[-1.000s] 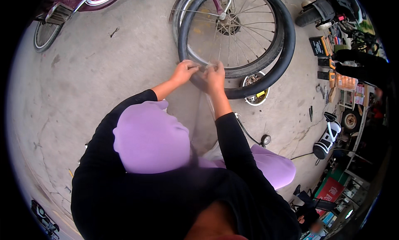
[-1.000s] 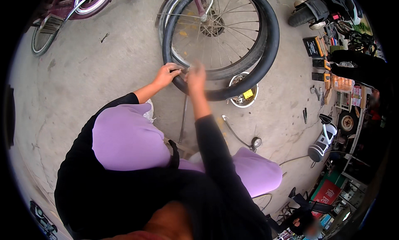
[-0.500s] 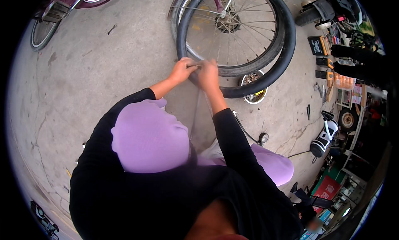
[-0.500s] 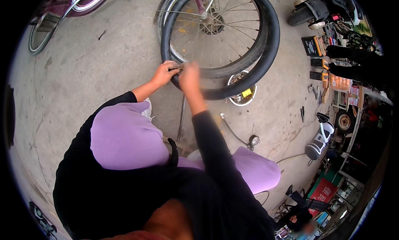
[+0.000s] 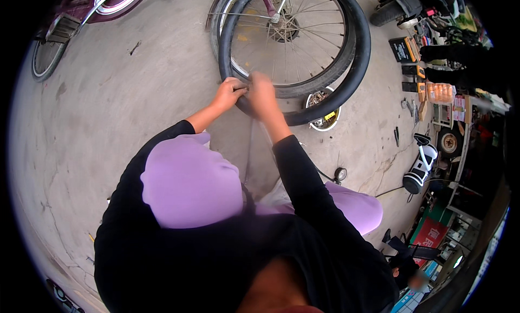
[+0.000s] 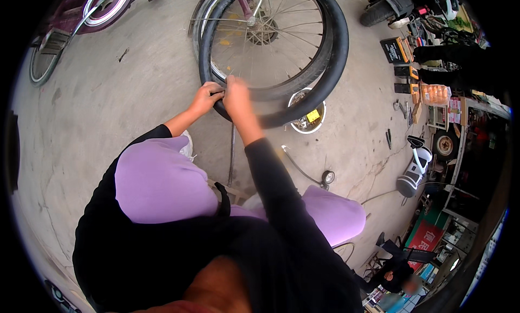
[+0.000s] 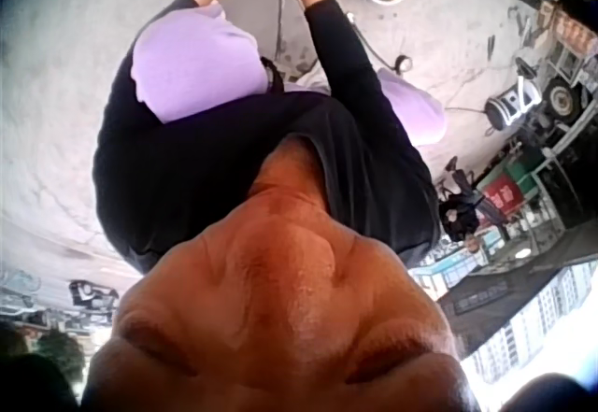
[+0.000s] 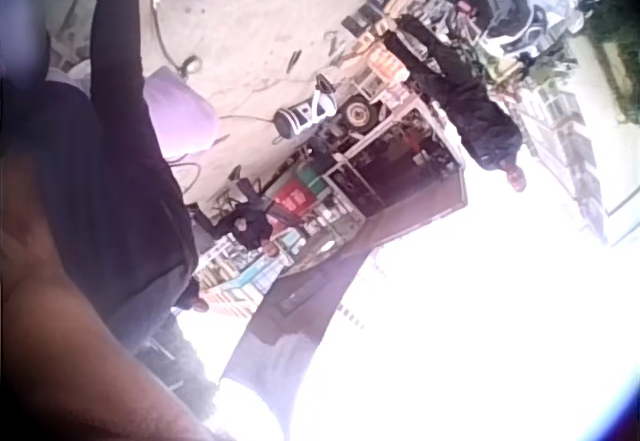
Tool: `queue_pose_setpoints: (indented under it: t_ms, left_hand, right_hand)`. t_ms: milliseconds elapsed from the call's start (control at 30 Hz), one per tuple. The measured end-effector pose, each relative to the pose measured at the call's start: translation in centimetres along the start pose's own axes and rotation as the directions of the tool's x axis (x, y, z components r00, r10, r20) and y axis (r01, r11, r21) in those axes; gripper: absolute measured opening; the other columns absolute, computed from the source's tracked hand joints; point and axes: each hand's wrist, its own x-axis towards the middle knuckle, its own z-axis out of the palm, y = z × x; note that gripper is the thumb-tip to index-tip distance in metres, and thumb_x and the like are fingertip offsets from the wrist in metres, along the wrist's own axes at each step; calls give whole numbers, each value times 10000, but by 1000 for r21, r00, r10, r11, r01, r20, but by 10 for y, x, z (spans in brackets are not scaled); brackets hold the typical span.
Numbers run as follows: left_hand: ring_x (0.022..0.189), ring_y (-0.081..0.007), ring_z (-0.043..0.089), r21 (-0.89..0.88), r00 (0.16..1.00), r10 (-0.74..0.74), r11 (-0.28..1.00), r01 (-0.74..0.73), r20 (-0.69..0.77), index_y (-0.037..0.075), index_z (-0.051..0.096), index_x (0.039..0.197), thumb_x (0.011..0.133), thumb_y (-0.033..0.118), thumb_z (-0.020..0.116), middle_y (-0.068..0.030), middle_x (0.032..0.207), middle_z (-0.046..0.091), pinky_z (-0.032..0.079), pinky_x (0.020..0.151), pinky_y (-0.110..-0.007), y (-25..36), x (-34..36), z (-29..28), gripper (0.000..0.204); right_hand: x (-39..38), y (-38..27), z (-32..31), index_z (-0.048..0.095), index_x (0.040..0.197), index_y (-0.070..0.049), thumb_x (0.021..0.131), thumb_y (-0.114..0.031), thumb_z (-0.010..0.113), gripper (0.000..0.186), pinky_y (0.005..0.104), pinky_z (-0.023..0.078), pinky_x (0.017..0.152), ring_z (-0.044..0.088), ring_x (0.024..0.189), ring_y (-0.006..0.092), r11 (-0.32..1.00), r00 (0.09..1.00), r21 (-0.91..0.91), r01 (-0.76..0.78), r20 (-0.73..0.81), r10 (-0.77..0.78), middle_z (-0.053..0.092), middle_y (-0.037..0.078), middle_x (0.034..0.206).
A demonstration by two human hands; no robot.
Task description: The person removes a bicycle inner tube from a tire, inflates it with a pump, and submerges it in a bucket of water to locate a leak. They then apply a patch to the tube and use a soldering iron to heat the patched area.
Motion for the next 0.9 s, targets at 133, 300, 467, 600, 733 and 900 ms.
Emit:
queue_pose_setpoints:
  t_ms: [133,300,467,600,733,900]
  left_hand:
    - [946,-246,543,94,999,41,995,-44,37,16,699,942,815,125,647,-81,850,645,420,878,-348,-1,0,-2,174]
    - [915,-252,533,190,994,96,976,-106,59,0,685,896,822,116,641,-82,825,633,417,854,-353,-3,3,-2,144]
    - [879,-285,549,166,992,121,978,-123,19,6,692,891,819,90,635,-129,827,641,444,808,-376,-2,3,0,125]
    - [933,-287,556,145,999,43,988,-45,16,-29,668,878,817,70,637,-154,900,641,437,848,-369,4,1,-1,121]
    - [932,-291,556,203,998,63,977,-68,30,-24,678,902,824,84,631,-157,895,645,442,839,-369,6,2,-1,141]
    - [925,-288,560,219,998,46,974,-53,37,-7,694,920,821,99,636,-150,864,645,449,825,-369,6,0,-1,156]
  right_hand:
    - [12,7,2,647,813,57,760,-41,641,112,378,511,600,649,633,331,976,977,40,-213,33,212,654,181,690]
    - [9,11,11,664,787,75,815,-76,649,154,324,506,479,629,503,187,893,911,181,-413,100,401,636,167,624]
    - [10,1,7,640,684,78,835,-142,651,267,345,488,448,605,438,222,964,962,34,-266,68,263,610,193,572]
    - [25,-4,-5,626,672,100,833,-183,675,329,338,493,460,591,422,223,621,696,322,-715,411,588,599,179,533]
    - [21,-8,-3,652,731,95,822,-255,687,364,383,520,582,638,542,306,831,829,87,-549,183,528,629,220,620]
    - [12,-12,5,678,779,53,836,-339,644,398,450,505,717,636,780,413,822,820,14,-569,78,566,636,277,775]
